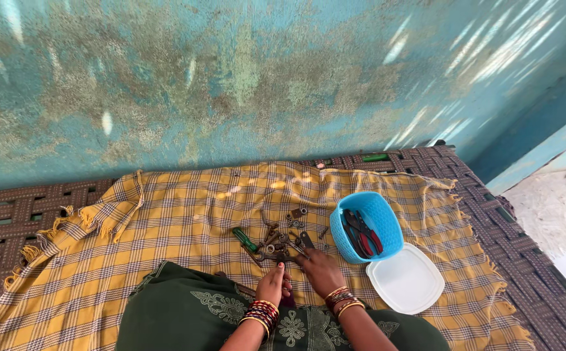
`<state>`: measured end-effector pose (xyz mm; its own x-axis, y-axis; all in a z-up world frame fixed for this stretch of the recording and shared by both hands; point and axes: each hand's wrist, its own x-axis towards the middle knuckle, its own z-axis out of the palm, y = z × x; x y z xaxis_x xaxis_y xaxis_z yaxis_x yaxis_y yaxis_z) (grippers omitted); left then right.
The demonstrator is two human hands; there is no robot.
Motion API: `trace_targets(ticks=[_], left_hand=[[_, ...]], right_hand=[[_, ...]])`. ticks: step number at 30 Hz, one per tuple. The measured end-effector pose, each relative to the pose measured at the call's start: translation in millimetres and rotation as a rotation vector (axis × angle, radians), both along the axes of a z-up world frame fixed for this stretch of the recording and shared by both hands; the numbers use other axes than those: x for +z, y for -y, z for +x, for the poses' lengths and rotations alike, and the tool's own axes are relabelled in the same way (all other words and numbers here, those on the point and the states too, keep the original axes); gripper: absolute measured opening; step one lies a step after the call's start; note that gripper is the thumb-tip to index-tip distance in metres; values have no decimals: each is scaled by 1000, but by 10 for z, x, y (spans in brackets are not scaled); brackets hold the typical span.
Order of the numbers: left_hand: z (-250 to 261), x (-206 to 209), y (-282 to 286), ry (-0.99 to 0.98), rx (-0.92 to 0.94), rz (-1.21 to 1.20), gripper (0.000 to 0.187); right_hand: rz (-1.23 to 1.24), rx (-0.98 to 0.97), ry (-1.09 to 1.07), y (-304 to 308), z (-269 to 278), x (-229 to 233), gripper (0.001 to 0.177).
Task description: The person sits on a woven mat and uses pliers to manipulate small metal hardware components, such as nuts and bolts. They repeatedly pick up parts, use the pliers to adjust or tighten them, and place them back on the mat or into a blue basket.
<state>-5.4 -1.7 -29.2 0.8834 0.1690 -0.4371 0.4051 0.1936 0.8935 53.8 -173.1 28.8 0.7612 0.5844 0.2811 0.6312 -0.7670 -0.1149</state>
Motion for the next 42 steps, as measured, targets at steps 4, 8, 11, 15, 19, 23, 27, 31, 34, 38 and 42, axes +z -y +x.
trace_targets(ticks=[4,8,11,15,19,23,27,31,34,38,42], left_hand=[[-45,8,-9,46,-37,-11,55],[-98,21,16,34,-49,8,53],[-127,28,20,55,-44,-3,49],[-204,116,10,111,-89,86,36],[-307,344,0,253,-200,367,31],[-377,624,29,314,-247,362,24],[-445,829,17,494,-355,356,36],[-481,875,70,430,-376,431,40],[-413,819,67,445,-361,379,42],[-357,749,56,451,-335,310,44],[-325,708,43,458,-316,281,41]], right_hand=[[-36,50,156,-15,-78,-48,29],[-219,-8,-41,49,-93,-97,13],[-159,4,-42,79,-132,-111,10],[229,-42,-166,156,-157,-91,13],[811,-350,-714,214,-219,-263,23],[1318,-261,-1041,315,-407,-421,29],[1384,-315,-1097,377,-703,-372,26],[1368,-320,-1082,346,-664,-418,18],[1459,-303,-1095,324,-592,-492,17],[1534,-259,-1127,298,-541,-487,17],[1505,-273,-1176,284,-528,-397,20]])
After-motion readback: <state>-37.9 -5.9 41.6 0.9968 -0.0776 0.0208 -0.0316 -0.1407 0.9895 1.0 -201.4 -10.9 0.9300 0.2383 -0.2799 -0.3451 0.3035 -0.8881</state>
